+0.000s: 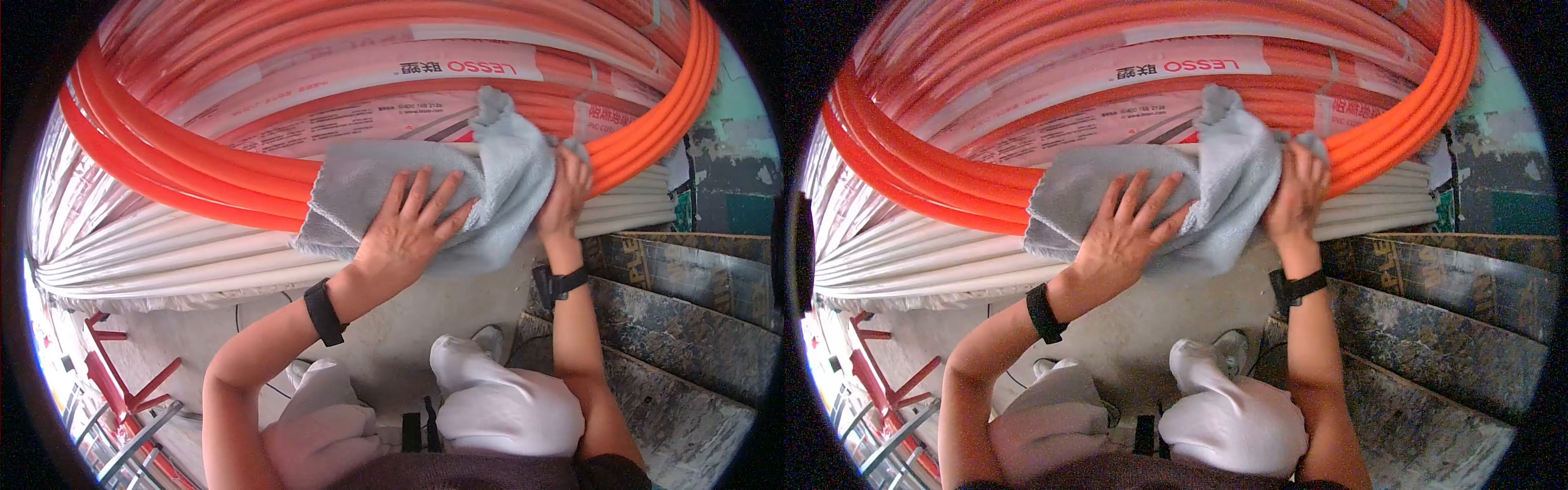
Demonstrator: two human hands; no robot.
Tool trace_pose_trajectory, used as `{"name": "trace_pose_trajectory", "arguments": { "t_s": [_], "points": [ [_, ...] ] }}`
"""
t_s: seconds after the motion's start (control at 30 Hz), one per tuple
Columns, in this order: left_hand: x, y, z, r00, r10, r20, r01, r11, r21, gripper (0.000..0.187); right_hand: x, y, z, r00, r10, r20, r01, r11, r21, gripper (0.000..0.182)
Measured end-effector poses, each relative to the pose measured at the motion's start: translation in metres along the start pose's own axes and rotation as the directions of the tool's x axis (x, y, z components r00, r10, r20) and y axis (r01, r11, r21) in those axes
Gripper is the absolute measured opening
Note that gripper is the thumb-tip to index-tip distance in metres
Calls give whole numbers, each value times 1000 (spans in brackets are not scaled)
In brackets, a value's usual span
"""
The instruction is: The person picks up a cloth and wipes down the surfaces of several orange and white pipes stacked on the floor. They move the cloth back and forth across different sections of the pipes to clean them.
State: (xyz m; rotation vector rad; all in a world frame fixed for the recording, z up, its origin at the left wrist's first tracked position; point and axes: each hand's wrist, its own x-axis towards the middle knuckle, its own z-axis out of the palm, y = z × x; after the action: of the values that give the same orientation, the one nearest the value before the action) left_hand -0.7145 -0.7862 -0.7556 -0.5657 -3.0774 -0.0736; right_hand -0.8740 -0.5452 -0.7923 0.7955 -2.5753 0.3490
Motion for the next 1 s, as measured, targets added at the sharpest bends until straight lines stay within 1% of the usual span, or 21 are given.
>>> {"name": "trace_pose_trajectory", "arguments": {
  "t_s": [0.07, 0.13, 0.2, 0.27, 0.3, 0.4, 0.43, 0.57, 0.63, 0.73, 0.77, 0.87, 0.9, 1.0],
  "points": [
    [0, -4, -2, 998, 25, -51, -25, 1000, 4, 74, 7, 25, -5, 999, 8, -32, -11, 993, -120, 38],
    [0, -10, -6, 996, 57, -73, -56, 998, 15, 71, 16, 47, -10, 996, 51, -75, -60, 990, -124, 33],
    [0, -14, -8, 996, 33, -88, -30, 999, 39, 69, 26, 64, -11, 985, 105, -134, -124, 981, -148, 29],
    [-1, -17, -9, 994, -11, -107, 14, 999, 30, 68, 35, 78, -8, 964, 164, -207, -203, 961, -188, 27],
    [-1, -17, -10, 992, -43, -117, 45, 999, 9, 68, 39, 87, -6, 952, 160, -263, -219, 952, -215, 27],
    [-4, -20, -11, 984, -129, -119, 124, 991, -46, 72, 51, 103, -8, 900, 251, -356, -333, 923, -191, 28],
    [-5, -21, -12, 981, -154, -115, 148, 987, -64, 75, 54, 108, -7, 898, 236, -371, -313, 935, -164, 34],
    [-6, -23, -13, 991, -114, -69, 117, 993, 32, 82, 55, 122, 2, 907, 188, -376, -270, 946, -178, 42],
    [-6, -23, -12, 994, -96, -49, 100, 991, 85, 86, 52, 120, 2, 914, 164, -371, -243, 954, -175, 45],
    [-5, -24, -12, 996, -81, -39, 85, 988, 128, 88, 41, 106, 10, 919, 162, -359, -249, 946, -210, 46],
    [-5, -24, -11, 997, -73, -38, 78, 988, 133, 88, 36, 101, 11, 926, 192, -325, -270, 939, -215, 48],
    [-5, -25, -6, 998, -52, -41, 57, 989, 138, 86, 21, 76, 17, 938, 187, -293, -261, 935, -240, 49],
    [-5, -26, -5, 998, -43, -50, 49, 990, 133, 86, 15, 66, 21, 940, 212, -267, -284, 920, -268, 50],
    [-9, -30, -5, 997, 14, -70, -3, 990, 143, 78, 1, 23, 20, 921, 326, -215, -372, 900, -228, 48]
  ]
}}
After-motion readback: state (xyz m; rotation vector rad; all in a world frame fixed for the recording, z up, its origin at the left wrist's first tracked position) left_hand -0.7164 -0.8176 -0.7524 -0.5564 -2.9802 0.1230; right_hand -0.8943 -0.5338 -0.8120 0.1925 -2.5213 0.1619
